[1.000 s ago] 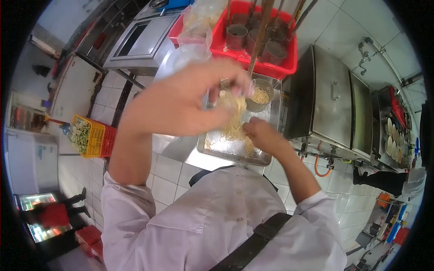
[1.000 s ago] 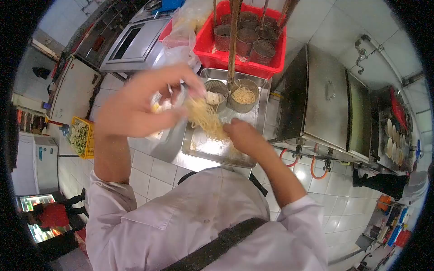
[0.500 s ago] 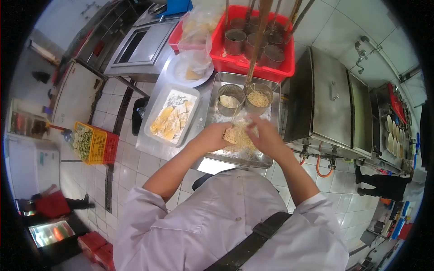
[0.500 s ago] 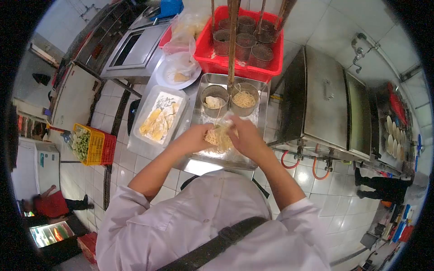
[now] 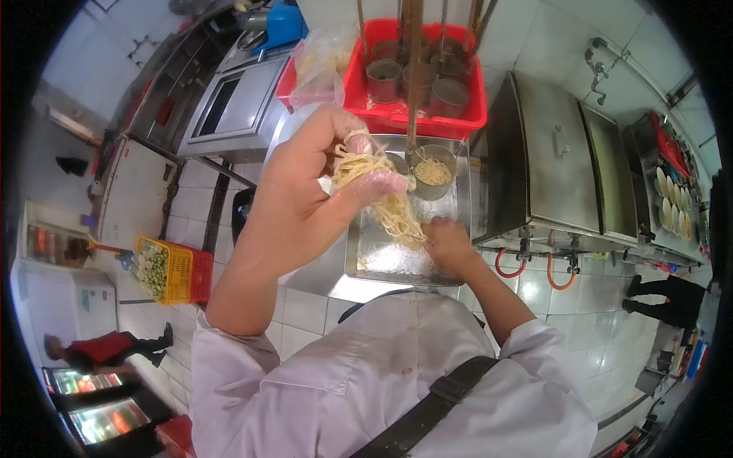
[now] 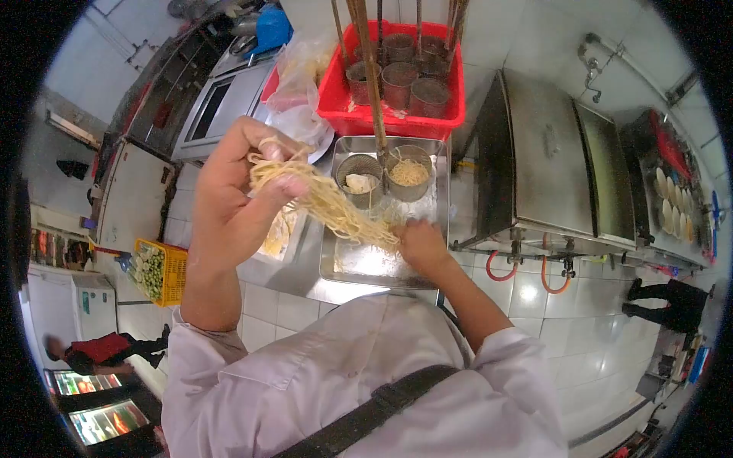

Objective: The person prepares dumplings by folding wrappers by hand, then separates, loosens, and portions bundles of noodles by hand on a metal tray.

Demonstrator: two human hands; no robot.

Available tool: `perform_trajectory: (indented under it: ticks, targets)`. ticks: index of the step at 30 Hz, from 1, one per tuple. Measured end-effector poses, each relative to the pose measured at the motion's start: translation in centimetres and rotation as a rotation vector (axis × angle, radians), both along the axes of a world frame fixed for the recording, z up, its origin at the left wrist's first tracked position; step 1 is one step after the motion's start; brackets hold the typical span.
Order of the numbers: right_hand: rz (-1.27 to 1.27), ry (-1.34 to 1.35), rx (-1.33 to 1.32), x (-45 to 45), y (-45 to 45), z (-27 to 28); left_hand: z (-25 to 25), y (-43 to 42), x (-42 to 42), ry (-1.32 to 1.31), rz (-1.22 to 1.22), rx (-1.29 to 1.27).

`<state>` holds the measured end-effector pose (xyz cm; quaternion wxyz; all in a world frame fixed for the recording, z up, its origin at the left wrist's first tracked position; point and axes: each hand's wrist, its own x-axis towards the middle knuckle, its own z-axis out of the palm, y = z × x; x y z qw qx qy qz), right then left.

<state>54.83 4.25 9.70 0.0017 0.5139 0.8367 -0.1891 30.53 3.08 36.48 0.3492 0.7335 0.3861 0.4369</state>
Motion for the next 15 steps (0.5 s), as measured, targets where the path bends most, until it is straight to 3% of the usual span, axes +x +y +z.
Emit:
perform_trajectory:
  ticks: [1, 3, 4, 5, 6, 8, 9, 11, 12, 14, 15]
  targets:
    - [0.039, -0.016, 0.062, 0.4, 0.3, 2.6, 0.0, 0.4, 0.1, 0.122, -0.008, 0.005]
    - [0.097, 0.326, 0.433, 1.1, 0.3, 7.0, -1.0, 0.6, 0.4, 0.245, -0.02, 0.008]
    - [0.091, 0.327, 0.436, 1.3, 0.3, 9.5, -3.0, 0.8, 0.5, 0.401, 0.051, 0.029]
    - [0.121, 0.619, 0.381, 1.0, 0.5, 12.1, -4.9, 1.2, 0.7, 0.557, 0.123, 0.06]
    - [0.151, 0.911, 0.315, 0.6, 0.5, 13.4, -6.3, 1.4, 0.9, 0.517, 0.034, 0.066]
    - [0.157, 0.911, 0.263, -0.4, 1.3, 11.1, -10.0, 2.4, 2.0, 0.284, -0.231, -0.173]
    - [0.17, 0.907, 0.193, -0.6, 1.5, 10.3, -10.6, 2.1, 2.5, 0.282, -0.233, -0.169]
    - [0.158, 0.975, 0.279, -0.5, -0.6, 13.1, -11.0, 0.9, 3.2, 0.232, -0.057, -0.497]
    - [0.16, 1.044, 0.374, -0.4, -0.3, 14.5, -10.8, 0.6, 3.7, 0.225, -0.05, -0.463]
    - [0.185, 1.02, 0.373, -0.9, -0.2, 14.2, -10.9, -2.2, 4.5, -0.206, 0.095, 0.275]
    - [0.197, 0.995, 0.366, -1.1, -0.4, 13.5, -11.9, -1.4, 5.0, -0.205, 0.097, 0.278]
